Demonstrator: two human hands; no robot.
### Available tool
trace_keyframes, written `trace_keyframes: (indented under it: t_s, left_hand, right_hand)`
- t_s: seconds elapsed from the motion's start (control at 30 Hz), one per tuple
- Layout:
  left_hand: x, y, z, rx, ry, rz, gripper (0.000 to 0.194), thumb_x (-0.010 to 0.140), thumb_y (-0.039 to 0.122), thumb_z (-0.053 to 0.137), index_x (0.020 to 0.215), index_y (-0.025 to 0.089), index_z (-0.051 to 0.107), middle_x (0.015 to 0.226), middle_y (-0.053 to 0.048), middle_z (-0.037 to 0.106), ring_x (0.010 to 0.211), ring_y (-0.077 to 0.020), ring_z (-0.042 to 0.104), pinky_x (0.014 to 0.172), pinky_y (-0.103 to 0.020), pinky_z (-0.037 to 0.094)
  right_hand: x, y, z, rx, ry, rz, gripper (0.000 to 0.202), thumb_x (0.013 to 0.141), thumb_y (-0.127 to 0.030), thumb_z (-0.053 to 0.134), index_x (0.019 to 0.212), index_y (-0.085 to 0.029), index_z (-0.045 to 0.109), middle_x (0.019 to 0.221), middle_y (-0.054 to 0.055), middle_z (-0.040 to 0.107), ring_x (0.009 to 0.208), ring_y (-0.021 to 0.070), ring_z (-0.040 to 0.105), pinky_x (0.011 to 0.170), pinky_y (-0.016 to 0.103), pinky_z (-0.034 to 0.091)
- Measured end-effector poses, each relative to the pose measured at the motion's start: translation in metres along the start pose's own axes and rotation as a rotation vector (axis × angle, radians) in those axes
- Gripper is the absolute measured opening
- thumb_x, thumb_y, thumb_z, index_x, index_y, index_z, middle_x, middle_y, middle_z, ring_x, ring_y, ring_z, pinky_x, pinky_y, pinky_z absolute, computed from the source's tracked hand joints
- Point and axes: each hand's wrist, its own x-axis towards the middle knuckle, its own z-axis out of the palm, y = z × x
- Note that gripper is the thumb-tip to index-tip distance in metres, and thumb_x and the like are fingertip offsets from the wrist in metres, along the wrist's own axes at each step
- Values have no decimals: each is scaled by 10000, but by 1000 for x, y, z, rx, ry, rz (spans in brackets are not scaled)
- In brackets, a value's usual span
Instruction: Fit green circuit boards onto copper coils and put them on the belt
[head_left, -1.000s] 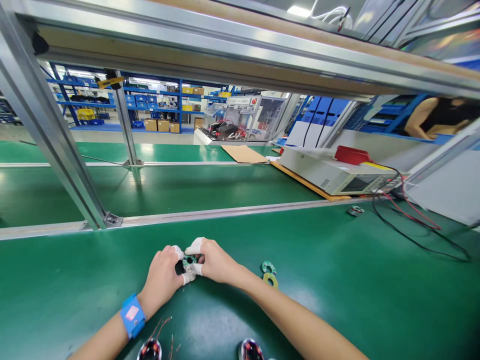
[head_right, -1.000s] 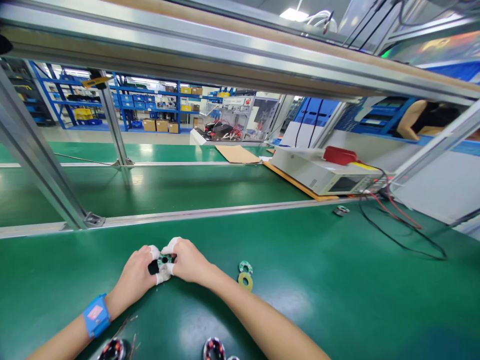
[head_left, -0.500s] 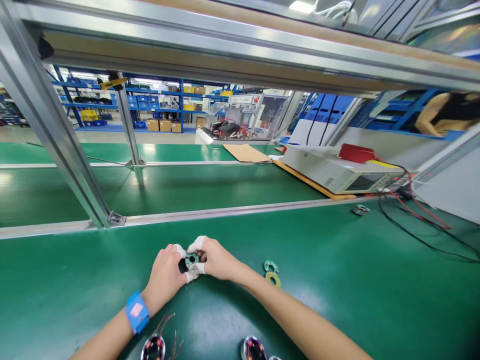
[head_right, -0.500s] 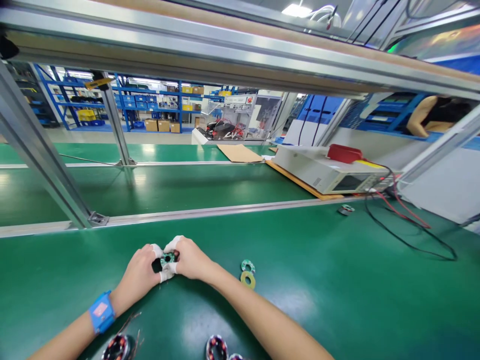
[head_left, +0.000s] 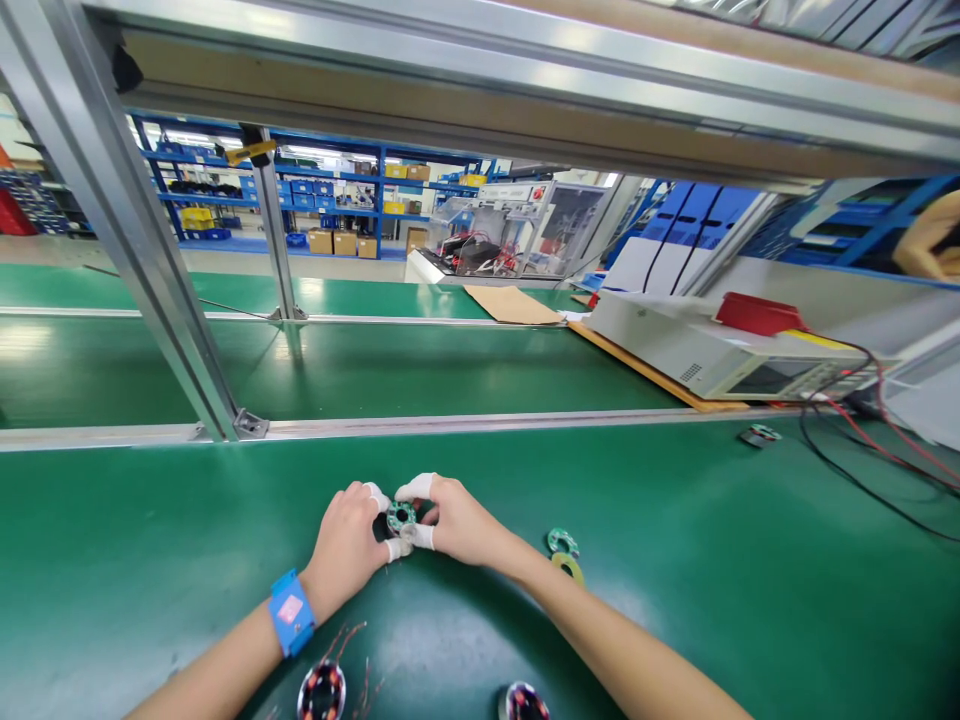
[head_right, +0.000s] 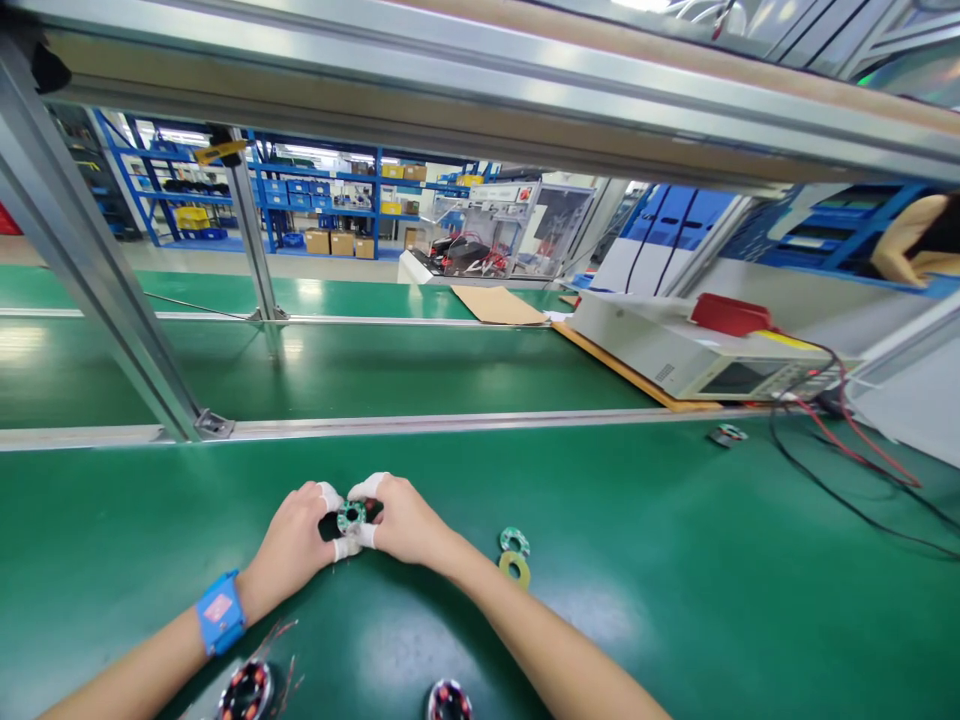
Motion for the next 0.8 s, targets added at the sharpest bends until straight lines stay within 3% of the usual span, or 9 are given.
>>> trace_keyframes:
  t_s: [0.67,0.8]
  left_hand:
    - [1,1,2,-45,-10,-26,236,771,411,609,781,175,617,825,-50,617,824,-221,531,695,-326,370]
    - [-6,-12,6,-37,15,54,215,752,401,594,740,187,615,811,-60,637,800,-223,562,710,-330,435]
  right_hand:
    - [5,-8,2,-200,30,30,259,620,-119,759,870,-144,695,787,26,625,722,163,557,654,235,414]
    - [4,-9,2,-255,24,5,243,618,-137,768,850,-150,698,741,-8,620,698,145,558,631,204,403]
